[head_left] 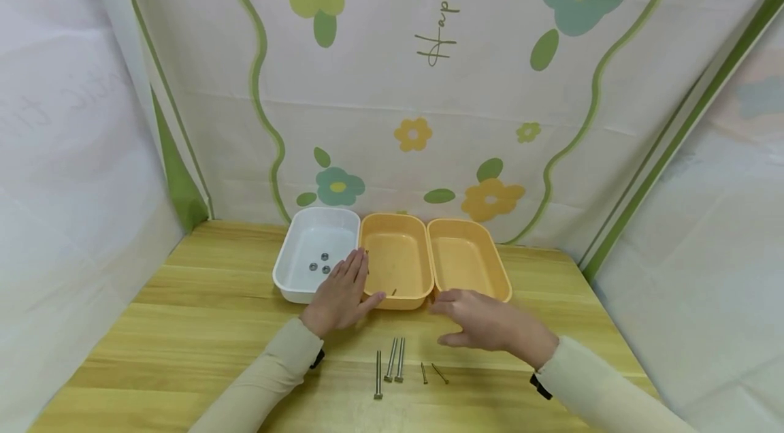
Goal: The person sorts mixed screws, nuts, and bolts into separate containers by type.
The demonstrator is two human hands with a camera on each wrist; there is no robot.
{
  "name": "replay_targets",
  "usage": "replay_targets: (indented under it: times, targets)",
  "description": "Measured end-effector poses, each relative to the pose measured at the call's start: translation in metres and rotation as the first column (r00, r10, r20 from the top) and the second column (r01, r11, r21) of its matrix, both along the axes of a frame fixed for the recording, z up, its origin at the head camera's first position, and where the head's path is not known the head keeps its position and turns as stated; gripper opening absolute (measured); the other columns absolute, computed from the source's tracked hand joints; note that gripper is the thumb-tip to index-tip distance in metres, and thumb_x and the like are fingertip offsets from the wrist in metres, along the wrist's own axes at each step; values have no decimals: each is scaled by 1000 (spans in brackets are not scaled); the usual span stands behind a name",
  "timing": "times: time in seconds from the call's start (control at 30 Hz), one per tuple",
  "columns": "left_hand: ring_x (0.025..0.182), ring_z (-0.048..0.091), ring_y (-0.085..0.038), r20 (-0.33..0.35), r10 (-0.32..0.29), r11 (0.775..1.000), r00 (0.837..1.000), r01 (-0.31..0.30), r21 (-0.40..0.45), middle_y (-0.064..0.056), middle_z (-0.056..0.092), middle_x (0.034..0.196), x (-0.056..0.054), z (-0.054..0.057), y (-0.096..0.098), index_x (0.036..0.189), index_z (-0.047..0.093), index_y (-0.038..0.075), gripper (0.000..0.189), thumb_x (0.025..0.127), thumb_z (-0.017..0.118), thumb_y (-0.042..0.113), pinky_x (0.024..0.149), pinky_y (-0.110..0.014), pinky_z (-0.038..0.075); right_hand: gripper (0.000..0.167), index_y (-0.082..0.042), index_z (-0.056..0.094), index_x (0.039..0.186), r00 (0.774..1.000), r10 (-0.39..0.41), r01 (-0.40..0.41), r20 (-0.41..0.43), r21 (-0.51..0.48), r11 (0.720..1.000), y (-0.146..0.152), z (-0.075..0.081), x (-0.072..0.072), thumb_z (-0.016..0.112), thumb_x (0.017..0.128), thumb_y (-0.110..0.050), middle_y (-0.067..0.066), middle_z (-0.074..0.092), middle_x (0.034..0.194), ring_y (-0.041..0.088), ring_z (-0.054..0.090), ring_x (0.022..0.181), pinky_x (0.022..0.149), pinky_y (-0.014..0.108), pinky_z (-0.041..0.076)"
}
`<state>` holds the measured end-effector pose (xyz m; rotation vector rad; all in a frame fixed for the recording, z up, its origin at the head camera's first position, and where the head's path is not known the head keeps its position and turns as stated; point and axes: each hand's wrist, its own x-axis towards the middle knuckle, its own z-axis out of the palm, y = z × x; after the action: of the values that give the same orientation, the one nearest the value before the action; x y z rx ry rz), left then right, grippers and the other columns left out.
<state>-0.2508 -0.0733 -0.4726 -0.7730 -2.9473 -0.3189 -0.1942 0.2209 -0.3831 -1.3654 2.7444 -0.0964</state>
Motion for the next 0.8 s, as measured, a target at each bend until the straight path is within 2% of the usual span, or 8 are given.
replay_targets:
  times: [0.13,0.4,0.63,0.8]
  targets:
    - [163,24,-40,4,-3,1000,1000,3,-10,-27,21,174,0,0,0,163,25,-10,90,109,39,61,131,-53,30,42,-2,72,127,999,-8,8,47,7,1000,3,-9,8,82,94,-27,10,73,125,22,73,112,91,29,63]
    - [163,23,-40,13,-5,1000,1000,5,-2,-27,20,174,1,2,0,163,25,-10,90,109,40,61,131,-54,29,40,-5,74,124,995,-58,54,81,52,997,7,-32,18,83,92,-29,9,74,124,18,73,108,89,27,63]
    - [163,24,-40,4,-4,1000,1000,4,1,-26,21,174,0,1,1,163,26,-10,90,109,40,60,130,-54,30,35,-7,76,114,999,-8,7,41,15,1000,12,-58,23,84,90,-31,1,75,107,3,68,93,82,18,60]
    - [163,24,-40,0,-6,1000,1000,6,-2,-27,22,174,0,1,1,162,26,-10,90,109,40,60,130,-54,31,27,-10,75,106,996,-37,39,78,-26,999,14,-72,28,84,90,-30,-6,70,98,-5,56,84,75,15,56]
